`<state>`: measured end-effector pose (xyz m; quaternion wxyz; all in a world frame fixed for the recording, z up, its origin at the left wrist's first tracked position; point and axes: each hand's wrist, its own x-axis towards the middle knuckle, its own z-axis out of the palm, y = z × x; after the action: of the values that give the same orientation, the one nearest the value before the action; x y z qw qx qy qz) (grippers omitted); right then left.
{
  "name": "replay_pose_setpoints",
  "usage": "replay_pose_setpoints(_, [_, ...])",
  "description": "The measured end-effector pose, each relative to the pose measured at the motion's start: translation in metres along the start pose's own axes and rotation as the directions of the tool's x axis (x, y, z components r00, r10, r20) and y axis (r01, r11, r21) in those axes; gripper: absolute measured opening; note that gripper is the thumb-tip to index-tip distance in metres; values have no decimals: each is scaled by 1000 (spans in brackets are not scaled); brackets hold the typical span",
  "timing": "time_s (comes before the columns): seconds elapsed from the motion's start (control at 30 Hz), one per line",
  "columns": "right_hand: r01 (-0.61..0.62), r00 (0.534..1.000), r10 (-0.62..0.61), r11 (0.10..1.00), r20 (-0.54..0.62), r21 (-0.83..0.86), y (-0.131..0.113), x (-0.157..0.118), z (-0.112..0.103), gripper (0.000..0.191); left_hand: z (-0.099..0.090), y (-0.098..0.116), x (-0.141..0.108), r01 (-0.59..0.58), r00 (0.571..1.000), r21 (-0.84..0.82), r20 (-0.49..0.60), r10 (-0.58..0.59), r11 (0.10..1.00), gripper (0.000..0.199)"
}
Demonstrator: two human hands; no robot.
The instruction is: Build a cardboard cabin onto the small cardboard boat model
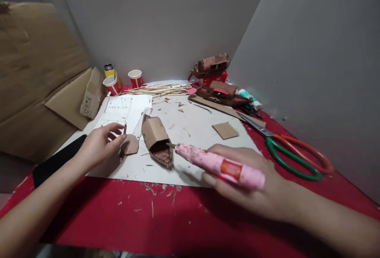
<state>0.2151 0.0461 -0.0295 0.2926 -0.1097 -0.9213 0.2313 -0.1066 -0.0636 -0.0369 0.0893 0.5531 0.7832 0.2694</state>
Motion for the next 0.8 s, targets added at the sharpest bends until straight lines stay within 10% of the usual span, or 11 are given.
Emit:
replay_pose_setpoints(0.1, [92, 993, -88, 994, 78, -52, 5, -4, 11, 6, -1, 22, 3, -176, 959, 220, -181, 217, 959, 41])
replay_pose_setpoints(0.2, [170, 983, -160, 976, 87, -135, 11, -4, 22, 8, 9, 43, 15, -267, 959, 78, -82, 273, 961, 36])
replay_pose_setpoints(0.8, [247, 969, -243, 958, 48, -147, 20, 1, 38, 15, 47, 47, 44, -229, 957, -337, 92, 274, 913, 34])
